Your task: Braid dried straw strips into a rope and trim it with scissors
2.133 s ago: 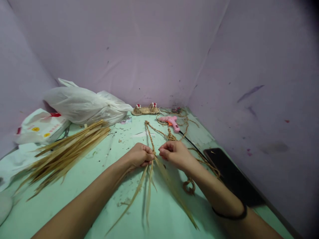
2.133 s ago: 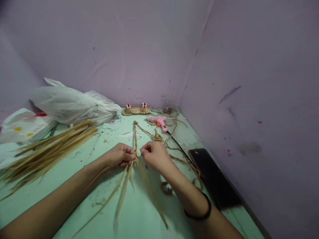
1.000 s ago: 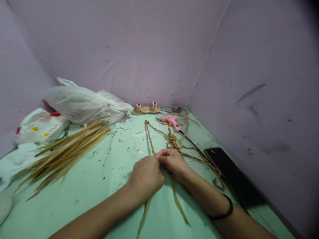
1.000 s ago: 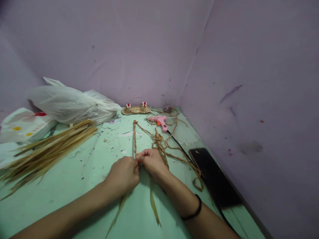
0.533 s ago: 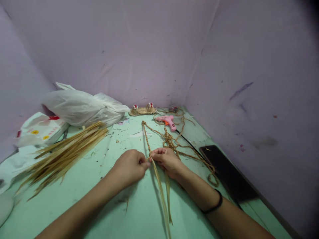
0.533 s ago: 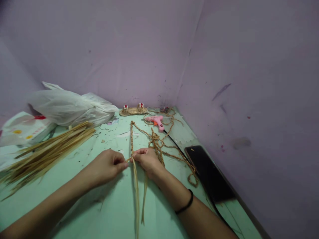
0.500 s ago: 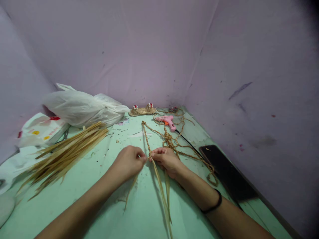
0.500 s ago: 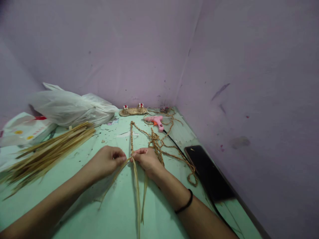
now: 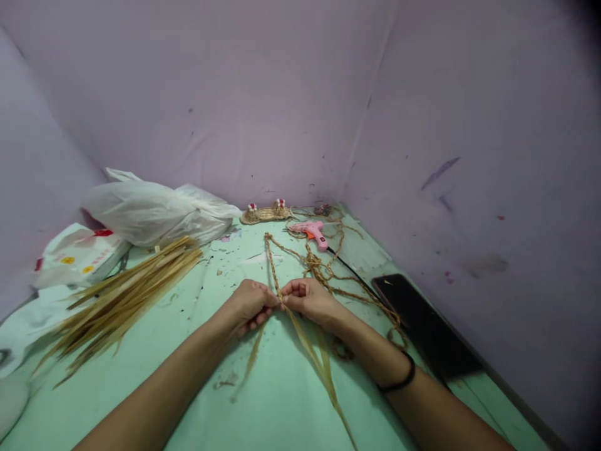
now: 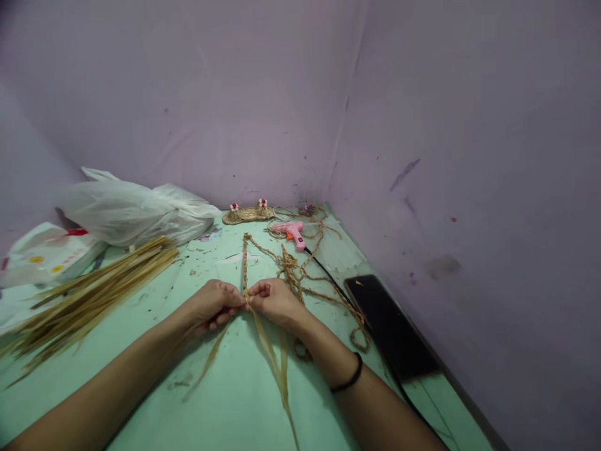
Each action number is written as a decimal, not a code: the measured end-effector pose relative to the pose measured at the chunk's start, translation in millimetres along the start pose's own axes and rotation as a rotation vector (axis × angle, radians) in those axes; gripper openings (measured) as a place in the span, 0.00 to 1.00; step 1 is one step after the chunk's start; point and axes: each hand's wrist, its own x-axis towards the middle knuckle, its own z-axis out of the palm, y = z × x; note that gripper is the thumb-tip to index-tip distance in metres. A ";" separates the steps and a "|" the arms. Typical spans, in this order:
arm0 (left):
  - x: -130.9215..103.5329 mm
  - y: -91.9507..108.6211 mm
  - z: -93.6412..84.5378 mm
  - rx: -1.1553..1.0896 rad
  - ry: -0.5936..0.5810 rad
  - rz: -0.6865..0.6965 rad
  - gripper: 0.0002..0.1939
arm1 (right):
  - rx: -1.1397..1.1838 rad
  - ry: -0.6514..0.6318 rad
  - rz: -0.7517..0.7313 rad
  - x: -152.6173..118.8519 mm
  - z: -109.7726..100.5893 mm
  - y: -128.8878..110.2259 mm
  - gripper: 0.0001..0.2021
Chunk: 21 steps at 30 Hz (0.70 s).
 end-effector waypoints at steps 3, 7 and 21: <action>-1.7 1.2 0.0 -0.072 -0.038 0.016 0.07 | 0.006 -0.022 -0.037 0.4 -1.3 0.4 0.03; -2.6 1.7 3.6 -0.070 -0.031 0.032 0.07 | -0.033 -0.032 -0.055 1.5 -1.7 4.8 0.02; 0.5 -2.9 11.4 0.082 0.084 0.102 0.06 | -0.882 0.212 -0.171 -22.8 12.2 -0.6 0.09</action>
